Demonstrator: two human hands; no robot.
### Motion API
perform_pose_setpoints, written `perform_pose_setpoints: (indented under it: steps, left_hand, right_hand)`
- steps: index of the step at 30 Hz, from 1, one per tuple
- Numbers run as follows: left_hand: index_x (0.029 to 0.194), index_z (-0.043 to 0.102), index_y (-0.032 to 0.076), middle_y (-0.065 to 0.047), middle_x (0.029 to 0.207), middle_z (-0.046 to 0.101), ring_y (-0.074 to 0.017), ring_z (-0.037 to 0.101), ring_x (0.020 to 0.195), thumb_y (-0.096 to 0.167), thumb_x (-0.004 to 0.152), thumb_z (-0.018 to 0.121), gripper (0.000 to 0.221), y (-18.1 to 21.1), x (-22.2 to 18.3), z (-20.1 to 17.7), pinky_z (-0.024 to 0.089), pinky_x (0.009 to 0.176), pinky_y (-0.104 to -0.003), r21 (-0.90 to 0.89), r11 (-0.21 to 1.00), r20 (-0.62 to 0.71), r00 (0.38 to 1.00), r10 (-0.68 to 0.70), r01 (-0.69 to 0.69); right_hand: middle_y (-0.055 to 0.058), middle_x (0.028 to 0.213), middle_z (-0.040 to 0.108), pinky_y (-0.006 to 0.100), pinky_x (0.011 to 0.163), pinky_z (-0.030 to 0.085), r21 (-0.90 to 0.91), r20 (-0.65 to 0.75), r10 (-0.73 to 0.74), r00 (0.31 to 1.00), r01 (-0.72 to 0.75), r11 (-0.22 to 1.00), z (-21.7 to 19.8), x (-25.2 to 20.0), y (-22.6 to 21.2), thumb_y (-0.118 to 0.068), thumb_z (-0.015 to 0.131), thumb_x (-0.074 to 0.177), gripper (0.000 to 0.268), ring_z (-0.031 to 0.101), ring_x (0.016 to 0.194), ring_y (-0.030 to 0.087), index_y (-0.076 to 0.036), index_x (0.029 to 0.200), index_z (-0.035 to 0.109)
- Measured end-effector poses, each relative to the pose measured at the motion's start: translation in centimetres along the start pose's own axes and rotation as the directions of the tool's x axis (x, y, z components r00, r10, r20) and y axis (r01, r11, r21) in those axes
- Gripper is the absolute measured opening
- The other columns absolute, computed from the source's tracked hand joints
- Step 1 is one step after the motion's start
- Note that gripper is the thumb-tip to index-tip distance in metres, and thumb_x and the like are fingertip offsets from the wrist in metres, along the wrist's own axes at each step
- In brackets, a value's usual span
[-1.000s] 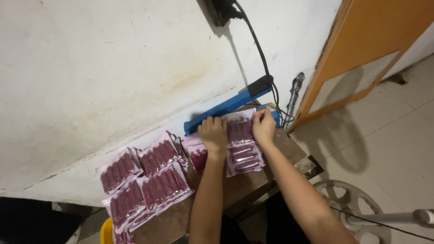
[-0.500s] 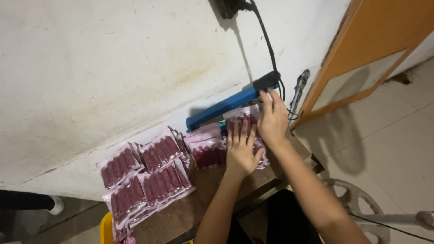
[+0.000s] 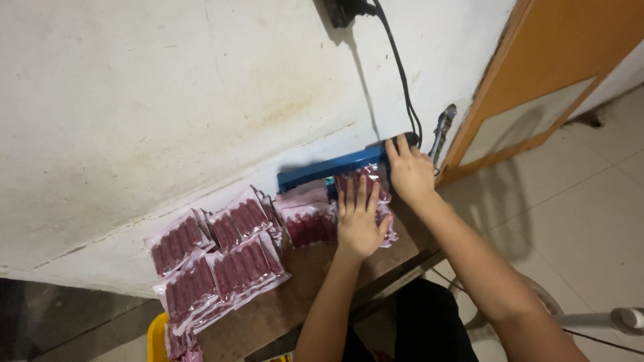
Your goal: The person seals plastic packages containing meat products by hand using a heat sealer.
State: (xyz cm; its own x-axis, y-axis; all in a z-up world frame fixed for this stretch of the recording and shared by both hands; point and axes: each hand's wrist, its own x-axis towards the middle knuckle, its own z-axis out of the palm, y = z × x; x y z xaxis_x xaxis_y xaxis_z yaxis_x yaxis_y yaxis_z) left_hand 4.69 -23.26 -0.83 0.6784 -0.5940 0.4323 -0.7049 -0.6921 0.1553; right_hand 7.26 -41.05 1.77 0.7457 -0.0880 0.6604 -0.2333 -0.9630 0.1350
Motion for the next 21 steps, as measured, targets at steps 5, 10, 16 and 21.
perform_pose_setpoints:
  steps: [5,10,16,21]
  left_hand:
    - [0.155,0.039,0.016,-0.016,0.164,0.031,-0.0445,0.026,0.15,0.055,0.081,0.069,0.089,0.1,0.0,-0.4,0.019,0.121,-0.058,0.008,1.0,-0.012,1.0,0.002,-0.002]
    - [0.155,0.04,0.016,-0.016,0.163,0.032,-0.0445,0.027,0.15,0.056,0.08,0.069,0.09,0.0,0.1,-0.3,0.021,0.121,-0.058,0.015,1.0,-0.027,1.0,0.006,-0.005]
    - [0.154,0.041,0.015,-0.017,0.163,0.032,-0.045,0.028,0.149,0.055,0.08,0.07,0.089,0.1,0.0,-0.6,0.023,0.12,-0.058,0.004,1.0,-0.036,0.999,0.012,-0.012]
    - [0.153,0.044,0.014,-0.019,0.162,0.034,-0.0461,0.031,0.148,0.053,0.079,0.073,0.088,0.0,0.0,-0.5,0.025,0.119,-0.059,-0.007,1.0,-0.069,0.997,0.027,-0.027]
  right_hand:
    - [0.008,0.129,0.064,0.04,0.06,0.057,-0.031,0.008,0.002,1.0,-0.001,1.0,-0.4,0.0,-0.2,-0.017,0.052,0.094,0.037,0.073,0.078,0.026,-0.021,0.128,0.065]
    - [0.009,0.126,0.064,0.04,0.058,0.058,-0.055,0.003,-0.008,1.0,0.008,0.998,-1.1,0.1,-0.4,-0.016,0.052,0.093,0.037,0.074,0.073,0.026,-0.02,0.127,0.066]
    - [0.011,0.129,0.063,0.04,0.059,0.058,-0.058,0.005,-0.021,1.0,0.021,0.998,-1.7,-0.2,-0.6,-0.016,0.051,0.093,0.04,0.075,0.073,0.027,-0.019,0.13,0.065]
    - [0.016,0.133,0.061,0.045,0.061,0.059,-0.006,0.06,-0.012,0.998,0.013,1.0,-1.7,-0.2,-0.6,-0.013,0.05,0.094,0.042,0.075,0.077,0.032,-0.015,0.133,0.064]
